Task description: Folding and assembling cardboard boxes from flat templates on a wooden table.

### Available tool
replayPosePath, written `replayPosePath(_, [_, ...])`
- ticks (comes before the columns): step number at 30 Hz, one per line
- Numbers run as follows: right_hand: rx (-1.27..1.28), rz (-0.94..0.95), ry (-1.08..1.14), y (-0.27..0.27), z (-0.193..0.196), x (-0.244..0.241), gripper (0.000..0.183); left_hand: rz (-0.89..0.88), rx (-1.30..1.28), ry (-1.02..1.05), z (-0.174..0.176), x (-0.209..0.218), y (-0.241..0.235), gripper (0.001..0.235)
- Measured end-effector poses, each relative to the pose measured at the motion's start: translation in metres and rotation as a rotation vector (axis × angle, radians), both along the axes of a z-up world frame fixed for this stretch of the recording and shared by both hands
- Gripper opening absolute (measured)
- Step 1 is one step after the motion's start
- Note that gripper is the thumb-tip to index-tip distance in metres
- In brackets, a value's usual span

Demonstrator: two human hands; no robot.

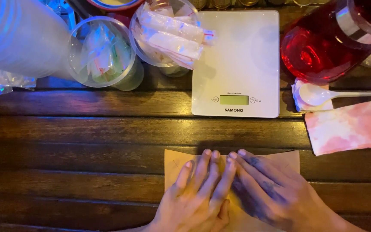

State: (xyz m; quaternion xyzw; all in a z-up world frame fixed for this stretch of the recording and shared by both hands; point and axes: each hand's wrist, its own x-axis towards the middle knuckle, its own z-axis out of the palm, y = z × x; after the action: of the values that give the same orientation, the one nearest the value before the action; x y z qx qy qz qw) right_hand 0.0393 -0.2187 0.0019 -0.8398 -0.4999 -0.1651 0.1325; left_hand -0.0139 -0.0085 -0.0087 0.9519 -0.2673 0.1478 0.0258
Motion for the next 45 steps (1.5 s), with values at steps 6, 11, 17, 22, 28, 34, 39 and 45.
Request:
replayPosePath(6, [-0.002,0.016,-0.067,-0.001,0.001,-0.002,0.027,-0.003,0.108,0.03,0.006,0.003,0.005,0.079])
replayPosePath(11, [-0.021,-0.006,-0.122,0.003,0.011,-0.002,0.023,-0.006,0.138,-0.022,0.009,0.003,0.003,0.077])
replayPosePath(17, [-0.1,-0.065,-0.229,0.004,0.015,-0.003,0.028,0.036,0.224,-0.068,0.008,-0.001,0.0,0.083])
replayPosePath(22, [-0.108,-0.085,-0.243,0.005,0.017,-0.005,0.02,0.076,0.249,-0.101,0.009,-0.002,-0.001,0.081])
replayPosePath(28, [-0.082,-0.239,-0.253,0.009,0.019,-0.009,0.026,0.143,0.353,-0.177,0.013,-0.004,-0.003,0.076])
replayPosePath(34, [-0.04,-0.319,-0.163,0.007,0.016,-0.002,0.032,0.178,0.18,-0.173,0.013,-0.002,0.002,0.073])
replayPosePath(39, [-0.003,0.01,-0.113,0.007,0.013,0.004,0.029,-0.081,0.158,-0.156,0.015,0.001,0.008,0.064])
replayPosePath(45, [-0.061,-0.041,0.052,-0.008,-0.003,-0.001,0.038,-0.073,0.108,-0.141,0.007,0.006,0.009,0.049])
